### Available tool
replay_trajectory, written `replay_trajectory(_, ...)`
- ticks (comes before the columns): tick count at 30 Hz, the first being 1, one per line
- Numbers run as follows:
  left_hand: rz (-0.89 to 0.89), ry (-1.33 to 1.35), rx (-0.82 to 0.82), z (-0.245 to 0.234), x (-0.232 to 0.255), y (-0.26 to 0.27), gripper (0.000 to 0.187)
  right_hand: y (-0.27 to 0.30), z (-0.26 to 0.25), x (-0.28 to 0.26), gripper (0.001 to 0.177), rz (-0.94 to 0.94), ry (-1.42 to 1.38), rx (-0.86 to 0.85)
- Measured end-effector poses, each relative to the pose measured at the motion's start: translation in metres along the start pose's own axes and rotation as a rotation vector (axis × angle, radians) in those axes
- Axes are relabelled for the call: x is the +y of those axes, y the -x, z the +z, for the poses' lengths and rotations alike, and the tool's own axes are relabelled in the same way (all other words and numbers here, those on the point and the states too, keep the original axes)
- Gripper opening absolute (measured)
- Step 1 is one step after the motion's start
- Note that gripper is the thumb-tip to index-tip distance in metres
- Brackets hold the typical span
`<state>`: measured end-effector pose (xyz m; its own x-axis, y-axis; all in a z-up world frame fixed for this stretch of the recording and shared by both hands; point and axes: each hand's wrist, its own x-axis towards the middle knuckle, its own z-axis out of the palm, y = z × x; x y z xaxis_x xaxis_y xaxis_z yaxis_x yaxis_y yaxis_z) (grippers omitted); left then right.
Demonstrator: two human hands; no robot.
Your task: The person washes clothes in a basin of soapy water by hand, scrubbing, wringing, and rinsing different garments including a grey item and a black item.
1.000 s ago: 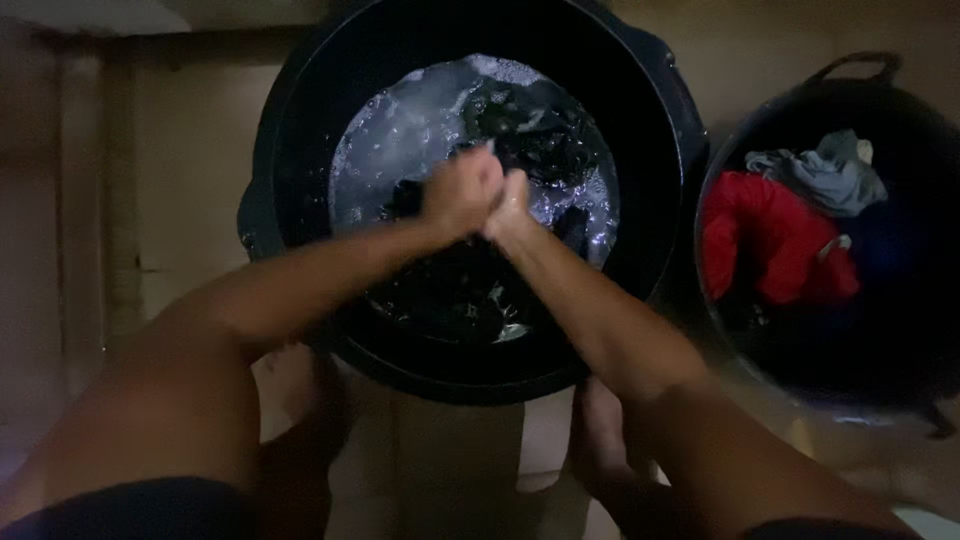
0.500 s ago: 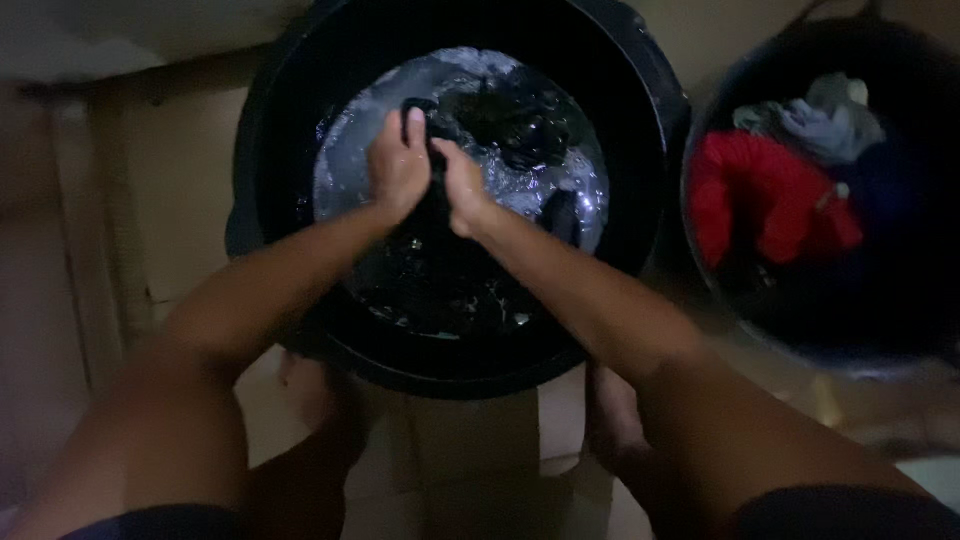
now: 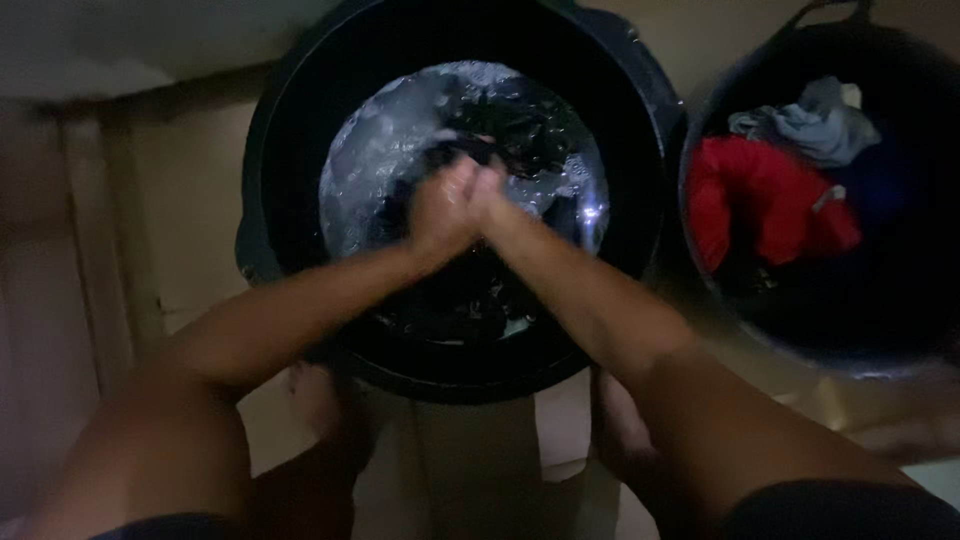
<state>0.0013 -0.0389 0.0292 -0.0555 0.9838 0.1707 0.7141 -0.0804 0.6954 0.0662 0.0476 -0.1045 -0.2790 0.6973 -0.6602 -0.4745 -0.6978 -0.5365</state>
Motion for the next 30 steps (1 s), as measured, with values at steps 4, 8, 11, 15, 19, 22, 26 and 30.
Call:
replay_trajectory(4, 0.121, 0.154, -0.124, -0.02, -0.008, -0.014, 0.03, 0.011, 0.0, 0.0, 0.047, 0.042, -0.081, -0.091)
replay_trajectory(8, 0.003, -0.081, 0.191, -0.029, -0.015, -0.037, 0.033, 0.02, 0.022, -0.019, 0.047, 0.029, -0.168, -0.231)
replay_trajectory(11, 0.141, -0.005, 0.098, -0.021, 0.0, 0.0, 0.035, 0.032, 0.026, -0.043, 0.047, -0.076, -0.112, -0.196)
replay_trajectory(15, 0.053, 0.067, 0.053, -0.04, -0.013, -0.026, 0.035, 0.073, 0.047, -0.055, 0.052, -0.054, -0.041, -0.019)
replay_trajectory(19, -0.207, 0.214, 0.19, -0.042, -0.015, -0.047, 0.037, 0.074, 0.058, -0.045, 0.055, -0.159, -0.037, -0.132)
replay_trajectory(22, 0.024, 0.18, 0.047, -0.02, 0.0, -0.002, 0.036, 0.057, 0.041, -0.047, 0.06, -0.17, 0.032, -0.124)
replay_trajectory(26, 0.125, -0.027, 0.073, -0.032, -0.009, -0.025, 0.034, 0.071, 0.052, -0.054, 0.058, -0.1, -0.007, -0.082)
replay_trajectory(30, -0.154, 0.206, 0.199, -0.06, -0.016, -0.06, 0.031, 0.093, 0.072, -0.056, 0.051, 0.008, -0.069, -0.113)
